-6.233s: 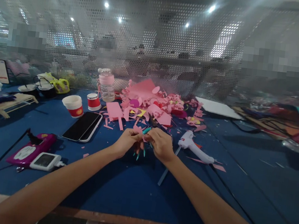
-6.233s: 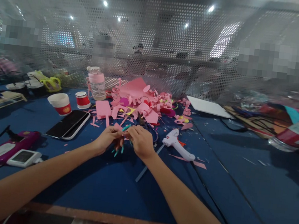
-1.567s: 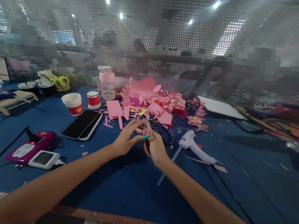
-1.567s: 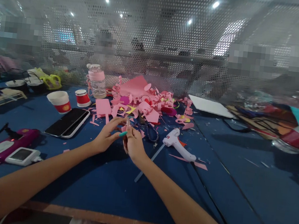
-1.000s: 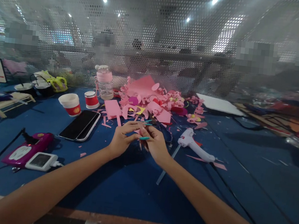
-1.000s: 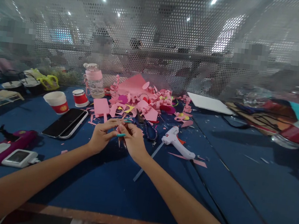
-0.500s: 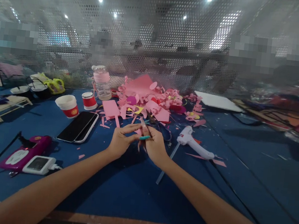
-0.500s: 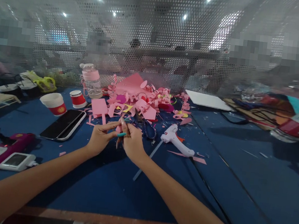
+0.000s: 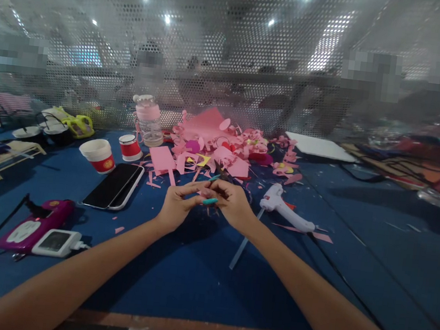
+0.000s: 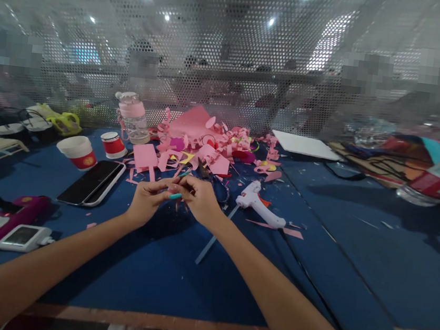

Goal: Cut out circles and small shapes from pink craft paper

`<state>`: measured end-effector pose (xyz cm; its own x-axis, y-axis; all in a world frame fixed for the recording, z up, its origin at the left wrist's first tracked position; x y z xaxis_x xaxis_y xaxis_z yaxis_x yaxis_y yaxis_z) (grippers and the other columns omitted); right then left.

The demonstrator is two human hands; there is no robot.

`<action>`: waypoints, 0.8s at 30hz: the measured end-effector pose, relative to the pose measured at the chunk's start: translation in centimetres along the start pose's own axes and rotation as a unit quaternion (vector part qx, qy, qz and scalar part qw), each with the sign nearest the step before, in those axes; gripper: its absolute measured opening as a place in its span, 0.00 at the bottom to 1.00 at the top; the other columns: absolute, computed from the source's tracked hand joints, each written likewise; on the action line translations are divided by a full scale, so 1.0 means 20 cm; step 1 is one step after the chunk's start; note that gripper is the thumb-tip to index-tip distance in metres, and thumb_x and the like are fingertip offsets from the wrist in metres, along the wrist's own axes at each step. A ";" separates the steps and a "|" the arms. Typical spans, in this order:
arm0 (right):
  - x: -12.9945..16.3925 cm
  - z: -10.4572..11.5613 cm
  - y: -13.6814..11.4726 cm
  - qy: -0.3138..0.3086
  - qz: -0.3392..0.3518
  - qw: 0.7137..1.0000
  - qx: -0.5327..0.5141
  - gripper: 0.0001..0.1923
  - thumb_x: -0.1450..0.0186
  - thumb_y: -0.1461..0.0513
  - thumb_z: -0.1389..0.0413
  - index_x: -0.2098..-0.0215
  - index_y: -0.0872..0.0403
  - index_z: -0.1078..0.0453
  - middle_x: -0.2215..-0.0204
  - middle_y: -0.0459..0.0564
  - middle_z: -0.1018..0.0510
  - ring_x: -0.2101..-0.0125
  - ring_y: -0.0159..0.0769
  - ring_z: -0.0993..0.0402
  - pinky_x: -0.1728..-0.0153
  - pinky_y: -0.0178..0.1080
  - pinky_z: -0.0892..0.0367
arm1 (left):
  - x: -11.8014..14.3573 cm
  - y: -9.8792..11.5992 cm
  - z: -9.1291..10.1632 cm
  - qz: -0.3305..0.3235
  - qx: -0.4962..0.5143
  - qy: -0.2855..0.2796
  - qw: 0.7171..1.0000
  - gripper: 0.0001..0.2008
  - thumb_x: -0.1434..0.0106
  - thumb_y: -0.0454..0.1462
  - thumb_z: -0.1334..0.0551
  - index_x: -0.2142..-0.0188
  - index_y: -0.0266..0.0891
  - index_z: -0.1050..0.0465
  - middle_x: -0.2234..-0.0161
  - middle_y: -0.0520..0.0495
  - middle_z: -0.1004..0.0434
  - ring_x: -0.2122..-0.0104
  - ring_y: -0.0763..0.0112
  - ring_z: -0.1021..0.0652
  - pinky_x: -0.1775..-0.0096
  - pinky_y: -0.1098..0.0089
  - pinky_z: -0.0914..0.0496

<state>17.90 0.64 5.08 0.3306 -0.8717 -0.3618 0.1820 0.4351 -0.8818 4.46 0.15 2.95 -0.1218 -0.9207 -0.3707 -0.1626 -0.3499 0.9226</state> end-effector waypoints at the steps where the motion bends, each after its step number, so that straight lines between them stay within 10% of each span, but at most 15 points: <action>1: 0.00 0.00 0.00 0.006 0.000 1.000 0.002 0.18 0.42 0.50 0.47 0.79 0.55 0.36 0.86 0.41 0.35 0.85 0.25 0.40 0.83 0.30 0.44 | 0.00 0.00 0.00 -0.003 0.002 -0.003 1.000 0.06 0.53 0.32 0.34 0.72 0.39 0.22 0.65 0.48 0.21 0.58 0.64 0.25 0.50 0.63 0.36; 10: 0.04 -0.06 -0.01 0.091 -0.007 0.996 0.017 0.17 0.40 0.52 0.50 0.79 0.54 0.36 0.86 0.43 0.33 0.85 0.28 0.37 0.83 0.31 0.43 | 0.00 -0.03 0.00 0.019 0.003 0.039 0.999 0.13 0.56 0.32 0.33 0.67 0.41 0.22 0.63 0.49 0.22 0.58 0.64 0.25 0.51 0.65 0.34; 24: 0.03 -0.03 0.01 0.040 0.046 0.996 0.067 0.14 0.39 0.56 0.50 0.78 0.55 0.36 0.84 0.43 0.33 0.83 0.27 0.37 0.79 0.31 0.42 | 0.00 -0.04 0.01 0.052 0.011 0.042 0.998 0.13 0.56 0.35 0.32 0.68 0.37 0.22 0.64 0.48 0.21 0.60 0.63 0.24 0.52 0.62 0.34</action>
<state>17.62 0.14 4.56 0.2767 -0.8399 -0.4669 0.2778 0.5350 -0.7979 4.50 0.53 2.13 -0.0570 -0.9635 -0.2616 -0.1742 -0.2484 0.9529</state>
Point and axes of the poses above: each hand's wrist, its own x-axis away from the middle knuckle, its own z-axis out of the back of the hand, y = z × x, the point moved 2 cm from there along -x, towards the middle knuckle
